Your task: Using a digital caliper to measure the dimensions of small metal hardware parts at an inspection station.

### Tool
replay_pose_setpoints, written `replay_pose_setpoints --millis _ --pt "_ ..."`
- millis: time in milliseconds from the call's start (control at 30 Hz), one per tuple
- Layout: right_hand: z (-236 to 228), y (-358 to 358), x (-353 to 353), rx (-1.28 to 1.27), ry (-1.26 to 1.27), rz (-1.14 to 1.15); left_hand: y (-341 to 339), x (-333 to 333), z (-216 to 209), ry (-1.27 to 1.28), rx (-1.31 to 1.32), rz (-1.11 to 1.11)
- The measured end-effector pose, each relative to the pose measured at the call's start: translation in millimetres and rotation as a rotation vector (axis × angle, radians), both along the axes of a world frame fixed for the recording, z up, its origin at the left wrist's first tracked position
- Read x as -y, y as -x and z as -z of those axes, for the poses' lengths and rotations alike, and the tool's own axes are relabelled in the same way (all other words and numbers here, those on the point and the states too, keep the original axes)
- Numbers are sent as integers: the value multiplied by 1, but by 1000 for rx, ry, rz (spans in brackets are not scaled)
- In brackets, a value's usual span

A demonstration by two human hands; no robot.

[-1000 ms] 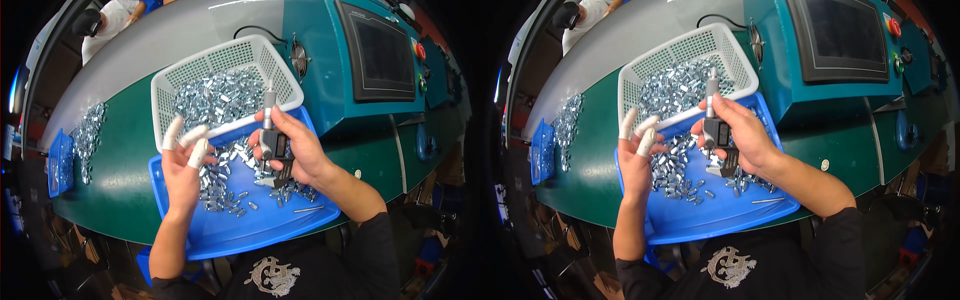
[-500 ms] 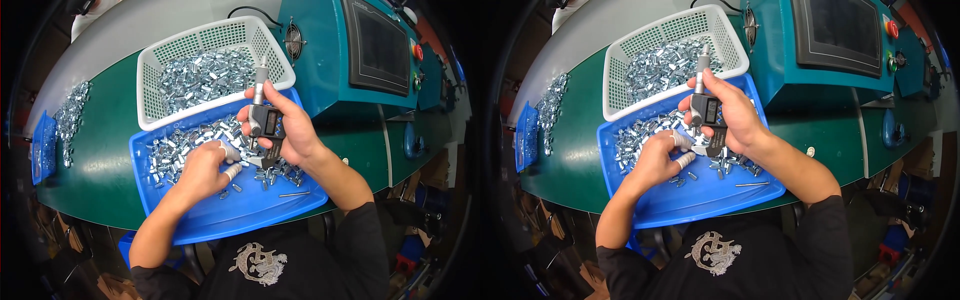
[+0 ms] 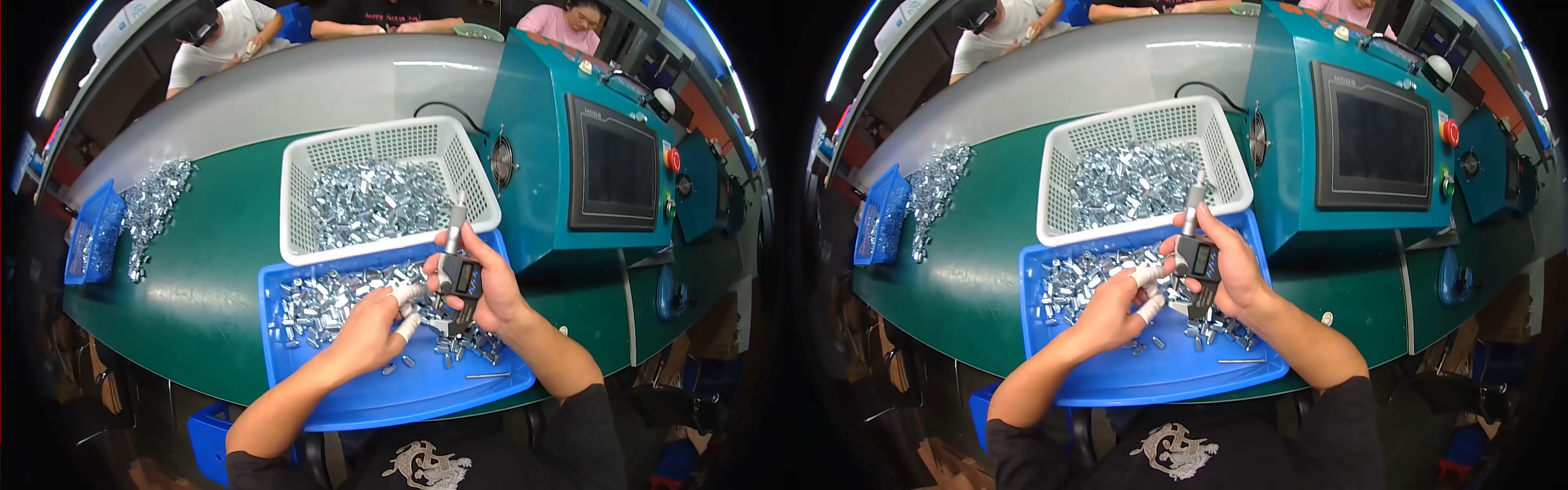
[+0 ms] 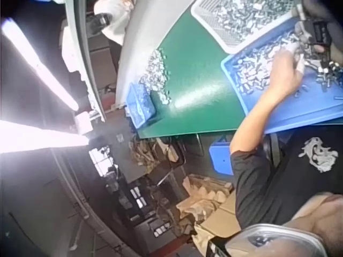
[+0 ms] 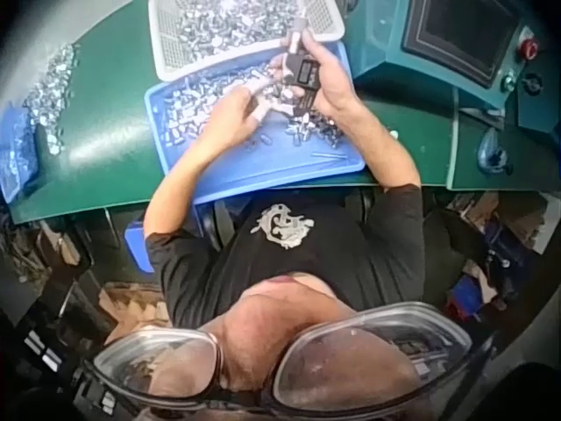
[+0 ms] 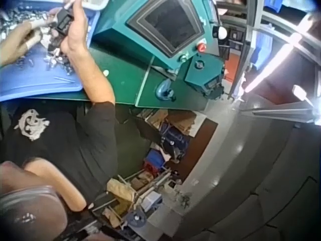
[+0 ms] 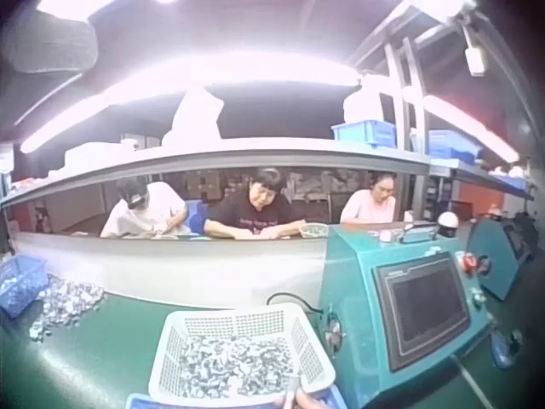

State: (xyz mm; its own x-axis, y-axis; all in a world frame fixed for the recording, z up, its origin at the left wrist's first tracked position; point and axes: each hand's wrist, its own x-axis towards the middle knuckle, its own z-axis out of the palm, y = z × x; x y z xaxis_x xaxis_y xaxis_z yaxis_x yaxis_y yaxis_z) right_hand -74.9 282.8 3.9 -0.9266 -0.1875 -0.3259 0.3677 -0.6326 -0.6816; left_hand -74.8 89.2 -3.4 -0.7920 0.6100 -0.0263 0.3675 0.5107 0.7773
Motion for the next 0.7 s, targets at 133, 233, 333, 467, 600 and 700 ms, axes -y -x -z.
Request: replay_pose_setpoints --millis 133,233,333,467,600,700 --pt "-2 0 5 -16 4 -9 2 8 6 -393 439 -173" --pt "2 5 7 -27 12 -16 5 10 13 -619 552 -161" --pt "-3 11 11 -14 0 33 6 10 9 -712 630 -188" --pt "-20 16 18 -72 -10 6 8 14 1 -772 646 -219" --pt "-30 22 30 -95 -42 14 8 21 0 -836 594 -239" --pt "-34 27 34 -116 -45 19 10 22 -4 -828 583 -265"
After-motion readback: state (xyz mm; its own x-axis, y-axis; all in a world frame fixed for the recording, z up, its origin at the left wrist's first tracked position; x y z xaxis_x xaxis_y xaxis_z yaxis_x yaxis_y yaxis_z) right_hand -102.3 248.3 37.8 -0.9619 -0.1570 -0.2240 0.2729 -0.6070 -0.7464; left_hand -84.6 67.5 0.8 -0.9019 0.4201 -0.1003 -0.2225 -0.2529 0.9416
